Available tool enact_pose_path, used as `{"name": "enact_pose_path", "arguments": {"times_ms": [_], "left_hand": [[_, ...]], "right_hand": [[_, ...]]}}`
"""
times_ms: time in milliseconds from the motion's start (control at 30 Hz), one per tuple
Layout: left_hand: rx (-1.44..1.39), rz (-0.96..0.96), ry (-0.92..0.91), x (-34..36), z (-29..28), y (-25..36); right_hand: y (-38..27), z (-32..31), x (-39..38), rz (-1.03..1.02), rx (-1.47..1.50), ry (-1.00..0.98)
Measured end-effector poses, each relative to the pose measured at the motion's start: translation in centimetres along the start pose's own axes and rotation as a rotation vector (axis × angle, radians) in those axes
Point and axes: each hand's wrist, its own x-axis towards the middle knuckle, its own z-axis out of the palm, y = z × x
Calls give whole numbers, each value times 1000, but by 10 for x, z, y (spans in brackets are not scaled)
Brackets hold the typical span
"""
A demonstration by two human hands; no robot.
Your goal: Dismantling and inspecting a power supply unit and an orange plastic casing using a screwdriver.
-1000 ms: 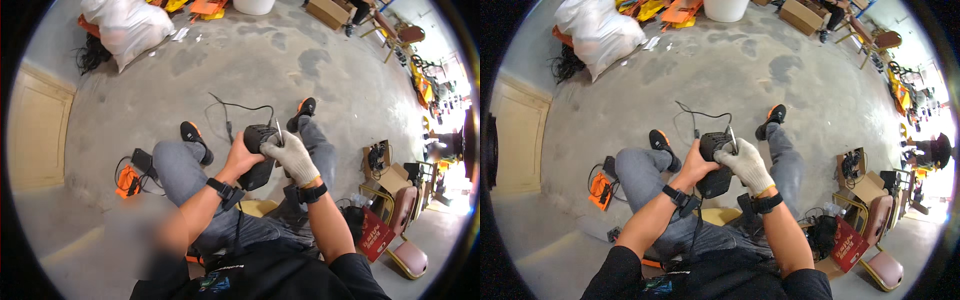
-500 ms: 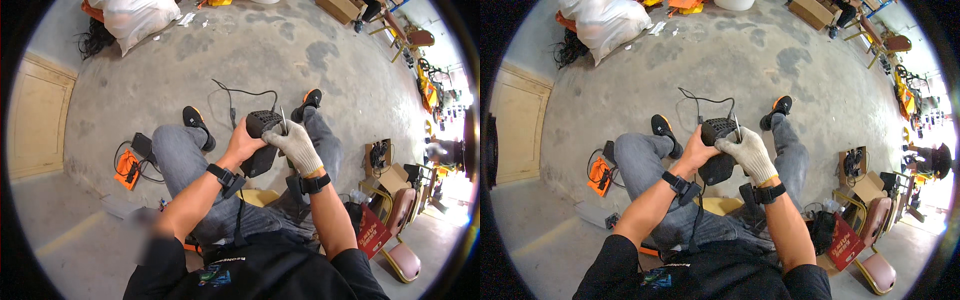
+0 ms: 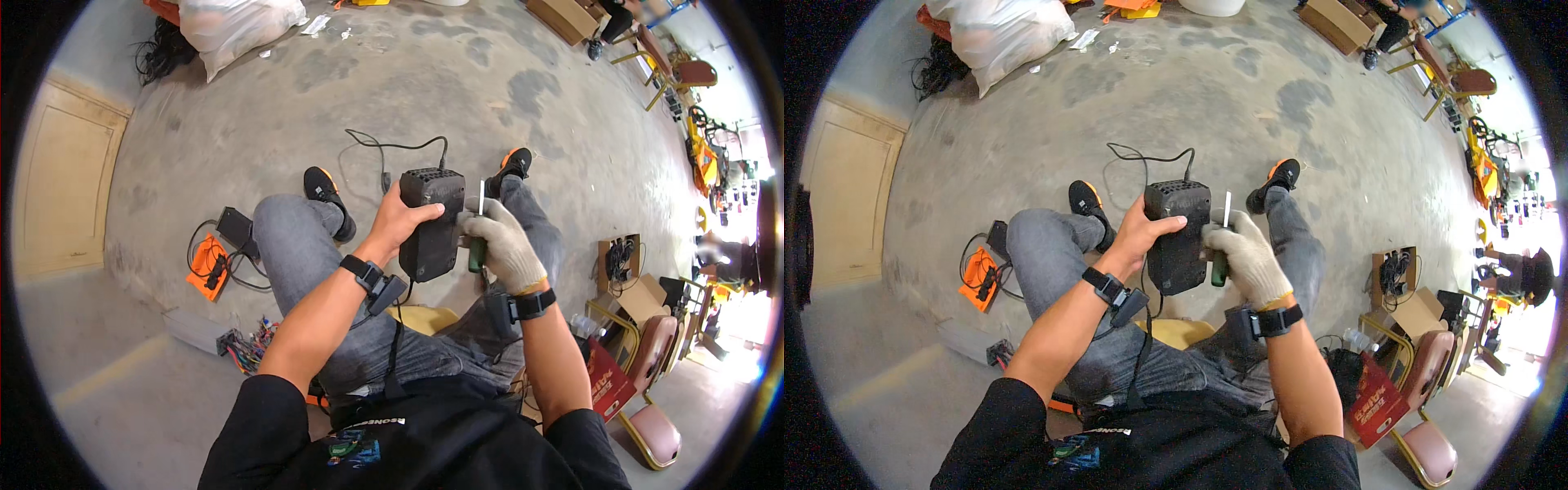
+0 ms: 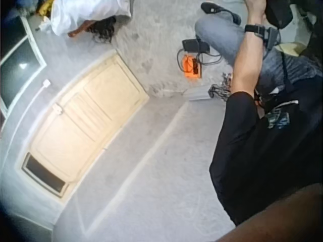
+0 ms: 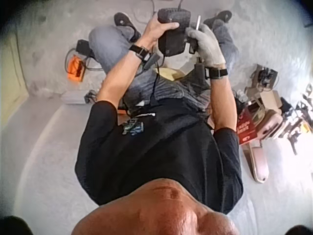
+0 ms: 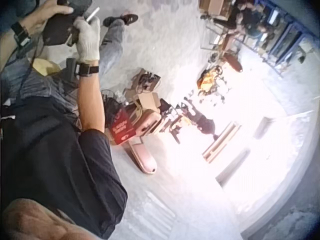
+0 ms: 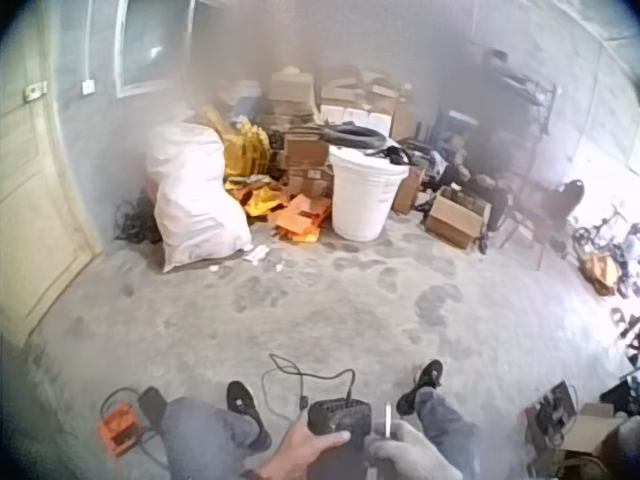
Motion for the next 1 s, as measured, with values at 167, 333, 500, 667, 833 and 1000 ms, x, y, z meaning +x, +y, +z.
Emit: {"name": "enact_pose_path", "arguments": {"times_ms": [167,333,500,667,833,1000], "left_hand": [[-7,-29,55,2,0,-2],[3,20,80,3,-2,3],[2,54,106,-2,-2,9],[-34,101,102,-3,-4,9],[-34,86,136,0,-2,8],[-58,103,133,1,-3,7]], "right_hand": [[-43,-15,-13,-19,-177,-118],[-71,-16,-36,0,-684,42],[-68,-14,-66,-125,-649,113],[-64,-6,-83,-372,-807,194],[-66,8,-83,-588,-896,125],[-64,17,-82,-670,-923,109]]}}
